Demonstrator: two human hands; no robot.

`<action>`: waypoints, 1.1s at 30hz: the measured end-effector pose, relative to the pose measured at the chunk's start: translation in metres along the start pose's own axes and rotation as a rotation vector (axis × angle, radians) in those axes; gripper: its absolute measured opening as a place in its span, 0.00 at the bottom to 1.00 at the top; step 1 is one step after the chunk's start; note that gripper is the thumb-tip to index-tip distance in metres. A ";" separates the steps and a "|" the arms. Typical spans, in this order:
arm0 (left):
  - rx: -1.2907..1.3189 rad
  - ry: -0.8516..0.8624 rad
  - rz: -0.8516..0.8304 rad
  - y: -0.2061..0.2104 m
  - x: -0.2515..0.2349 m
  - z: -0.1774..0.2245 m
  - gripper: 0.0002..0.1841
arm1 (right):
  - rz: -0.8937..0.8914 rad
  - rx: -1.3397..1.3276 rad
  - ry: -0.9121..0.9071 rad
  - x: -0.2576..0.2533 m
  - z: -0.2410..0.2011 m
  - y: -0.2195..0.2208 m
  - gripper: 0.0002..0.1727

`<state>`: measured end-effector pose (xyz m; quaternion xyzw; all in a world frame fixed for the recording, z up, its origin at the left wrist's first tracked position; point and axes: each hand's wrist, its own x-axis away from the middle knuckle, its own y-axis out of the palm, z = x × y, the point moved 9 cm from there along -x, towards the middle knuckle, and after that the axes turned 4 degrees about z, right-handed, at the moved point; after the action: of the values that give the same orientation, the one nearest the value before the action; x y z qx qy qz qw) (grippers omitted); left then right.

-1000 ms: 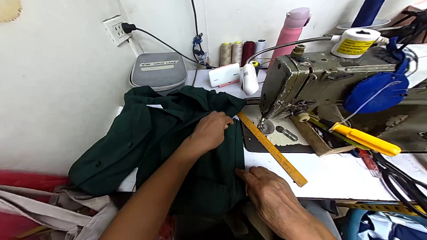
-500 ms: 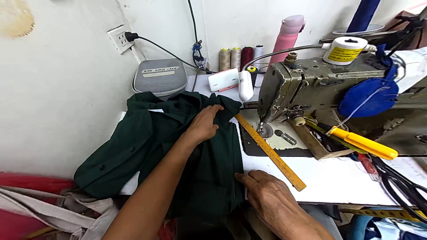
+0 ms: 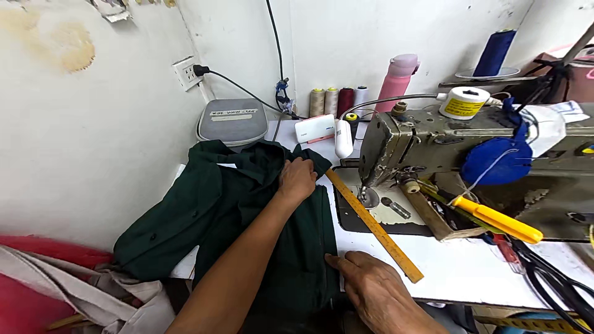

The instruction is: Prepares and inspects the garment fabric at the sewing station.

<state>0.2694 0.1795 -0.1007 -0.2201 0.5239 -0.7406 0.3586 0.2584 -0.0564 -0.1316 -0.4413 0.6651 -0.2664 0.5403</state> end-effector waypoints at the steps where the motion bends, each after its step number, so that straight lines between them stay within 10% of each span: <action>1: 0.033 -0.022 0.010 -0.002 0.001 -0.003 0.14 | -0.003 -0.004 -0.002 0.000 0.000 0.000 0.23; 4: 0.285 -0.032 0.104 -0.017 0.007 -0.016 0.14 | -0.025 -0.177 0.078 -0.001 0.009 -0.003 0.19; 12: 1.138 0.071 0.134 -0.052 0.069 -0.029 0.04 | 0.017 -1.666 0.676 -0.030 0.039 0.006 0.13; 21: 1.477 0.041 -0.030 -0.032 0.093 -0.030 0.09 | 0.186 -1.132 0.693 -0.098 0.041 -0.004 0.17; 33: 1.377 0.099 0.174 -0.043 0.108 -0.049 0.08 | 0.173 -1.270 0.600 -0.122 0.040 -0.013 0.09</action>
<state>0.1526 0.1358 -0.0836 0.1344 -0.0334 -0.8821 0.4503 0.3038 0.0495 -0.0724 -0.5243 0.8448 0.1065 -0.0090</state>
